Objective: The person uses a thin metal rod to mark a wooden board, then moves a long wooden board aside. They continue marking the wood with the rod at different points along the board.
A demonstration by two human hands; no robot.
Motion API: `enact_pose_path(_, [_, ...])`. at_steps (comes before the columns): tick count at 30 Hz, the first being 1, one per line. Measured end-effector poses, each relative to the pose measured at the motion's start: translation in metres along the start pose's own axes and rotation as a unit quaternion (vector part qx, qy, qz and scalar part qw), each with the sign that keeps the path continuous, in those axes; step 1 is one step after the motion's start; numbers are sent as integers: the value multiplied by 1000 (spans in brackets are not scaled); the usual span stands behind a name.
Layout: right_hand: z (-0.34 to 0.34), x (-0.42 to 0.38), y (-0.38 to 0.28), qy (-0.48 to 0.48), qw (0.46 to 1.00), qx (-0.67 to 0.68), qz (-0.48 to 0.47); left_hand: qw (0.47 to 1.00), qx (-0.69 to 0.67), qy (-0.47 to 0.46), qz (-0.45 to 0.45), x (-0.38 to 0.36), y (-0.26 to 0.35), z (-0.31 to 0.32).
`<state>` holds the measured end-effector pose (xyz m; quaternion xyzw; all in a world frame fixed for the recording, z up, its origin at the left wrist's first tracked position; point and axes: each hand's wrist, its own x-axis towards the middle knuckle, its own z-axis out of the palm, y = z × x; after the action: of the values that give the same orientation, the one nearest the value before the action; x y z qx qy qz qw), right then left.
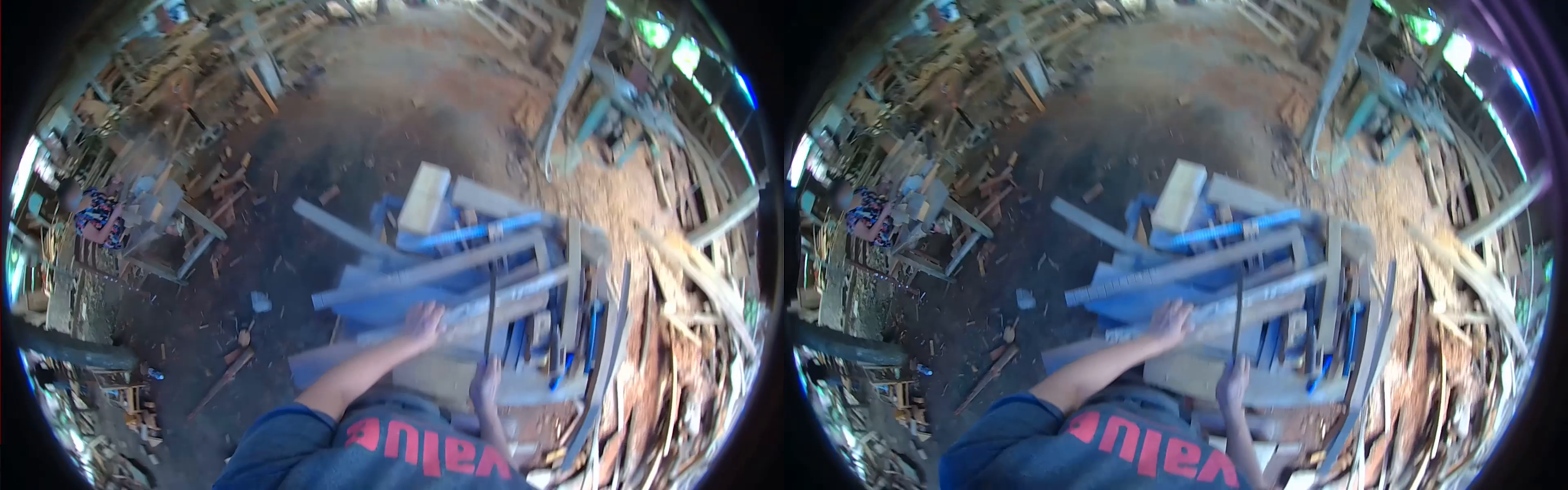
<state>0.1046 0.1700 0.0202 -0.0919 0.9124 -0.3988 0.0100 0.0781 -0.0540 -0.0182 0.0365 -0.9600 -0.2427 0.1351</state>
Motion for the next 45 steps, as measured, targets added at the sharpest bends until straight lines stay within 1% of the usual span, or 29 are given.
enact_pose_path(1, [-1,6,-10,-17,1000,4,-16,992,-38,-110,-41,11,7,-8])
enact_pose_path(2, [4,10,-10,-14,999,13,-39,979,-9,-192,-59,22,16,-19])
enact_pose_path(4, [7,16,-25,-26,1000,6,-10,997,52,-60,-5,7,-2,10])
enact_pose_path(5, [8,12,-24,-25,1000,0,2,997,44,-70,-1,4,-2,2])
enact_pose_path(7, [14,10,-21,-59,998,-1,-9,990,14,-129,-49,6,3,-28])
enact_pose_path(8, [16,7,-19,-58,998,0,-6,990,15,-132,-47,6,4,-33])
enact_pose_path(10, [18,1,-19,-96,995,-31,-2,982,21,-172,-69,5,4,-38])
enact_pose_path(14, [19,-6,-23,-79,997,-18,-6,980,47,-186,-61,11,12,-36])
enact_pose_path(16, [21,-6,-18,-70,996,-46,-7,964,75,-243,-81,19,19,-36])
enact_pose_path(19, [19,-5,-15,-62,996,-67,17,958,81,-262,-87,29,27,-35])
enact_pose_path(20, [18,-4,-15,-59,996,-70,19,958,78,-263,-84,29,28,-34])
enact_pose_path(22, [16,0,-19,-67,996,-63,19,969,107,-220,-39,29,25,-28])
enact_pose_path(26, [23,5,-20,-84,992,-90,24,970,112,-213,-38,29,24,-25])
enact_pose_path(29, [34,19,-24,-101,987,-112,51,963,87,-247,-61,29,24,-27])
enact_pose_path(31, [46,37,-23,-115,982,-148,36,963,94,-247,-53,30,23,-25])
enact_pose_path(35, [55,60,-33,-107,982,-156,6,968,105,-223,-52,31,22,-20])
enact_pose_path(37, [45,43,-31,-116,983,-139,19,964,120,-234,-41,27,22,-15])
enact_pose_path(38, [42,32,-24,-119,983,-136,25,966,120,-223,-47,24,21,-15])
enact_pose_path(40, [33,10,-11,-126,983,-129,42,973,121,-194,-16,19,20,-14])
enact_pose_path(41, [24,-1,-7,-130,982,-125,52,976,122,-179,-24,16,17,-13])
enact_pose_path(43, [15,-23,7,-127,985,-111,44,992,77,-100,31,6,7,-16])
enact_pose_path(44, [9,-31,11,-117,988,-99,29,992,82,-86,29,4,3,-23])
enact_pose_path(45, [4,-38,14,-106,991,-85,17,995,40,-87,15,-1,0,-32])
